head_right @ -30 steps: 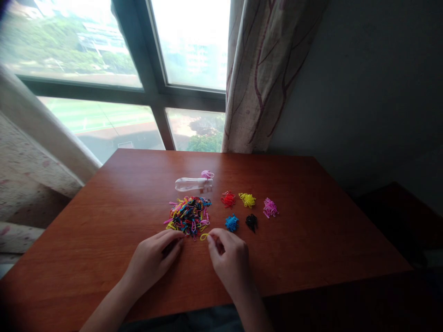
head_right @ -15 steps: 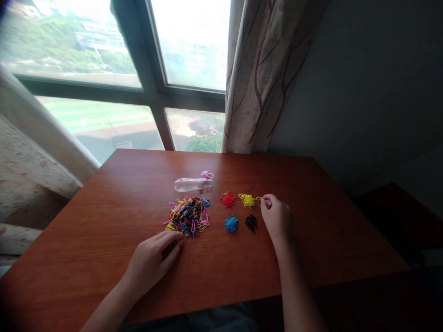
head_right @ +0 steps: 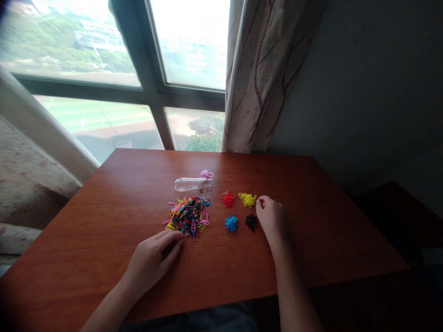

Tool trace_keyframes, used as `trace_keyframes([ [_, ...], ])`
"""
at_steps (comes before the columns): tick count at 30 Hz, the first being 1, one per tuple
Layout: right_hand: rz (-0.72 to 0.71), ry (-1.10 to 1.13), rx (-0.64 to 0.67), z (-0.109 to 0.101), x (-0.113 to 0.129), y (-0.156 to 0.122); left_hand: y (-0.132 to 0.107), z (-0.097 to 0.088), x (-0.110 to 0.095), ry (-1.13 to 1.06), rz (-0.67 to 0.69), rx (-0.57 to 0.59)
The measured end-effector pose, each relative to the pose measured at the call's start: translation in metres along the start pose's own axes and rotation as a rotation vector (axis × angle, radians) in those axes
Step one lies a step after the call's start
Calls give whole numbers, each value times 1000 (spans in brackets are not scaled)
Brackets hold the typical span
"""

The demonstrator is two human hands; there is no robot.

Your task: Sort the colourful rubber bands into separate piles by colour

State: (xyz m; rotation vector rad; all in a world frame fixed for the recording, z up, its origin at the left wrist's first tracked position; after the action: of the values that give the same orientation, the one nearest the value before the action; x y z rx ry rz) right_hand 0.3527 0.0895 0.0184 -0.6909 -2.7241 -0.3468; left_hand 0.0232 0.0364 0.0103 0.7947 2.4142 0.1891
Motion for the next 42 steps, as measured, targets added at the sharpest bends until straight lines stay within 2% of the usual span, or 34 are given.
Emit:
trace_keyframes([
  [4,2,73,-41,-8,-2,-9,0,-1,-1,6,4,-6],
  [7,-26,164,-72,-13,4,-27,1,-2,-2,7,5,-7],
  [12,-73,252,-14,-11,18,-57,1,-2,-2,6,1,-7],
  [20,-46,266,2,-9,11,-68,1,0,-2,0,-9,5],
  [27,-227,450,152,9,52,-108,0,0,-1,9,0,-2],
  [32,-318,454,256,27,79,-132,1,1,-1,11,-17,7],
  [42,-390,373,295,30,107,-141,2,3,-3,5,-17,38],
])
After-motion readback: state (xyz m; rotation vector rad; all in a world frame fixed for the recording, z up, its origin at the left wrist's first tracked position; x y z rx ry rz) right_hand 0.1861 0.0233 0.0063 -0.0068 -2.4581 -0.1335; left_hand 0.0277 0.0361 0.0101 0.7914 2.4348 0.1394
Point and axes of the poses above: each hand's wrist, its own y-axis towards the middle knuckle, its own z-axis out of the palm, x = y × z, the point moved 5 cm from there along y, towards the middle knuckle, and after that the axes turned 9 degrees about z, right-handed, at the moved point
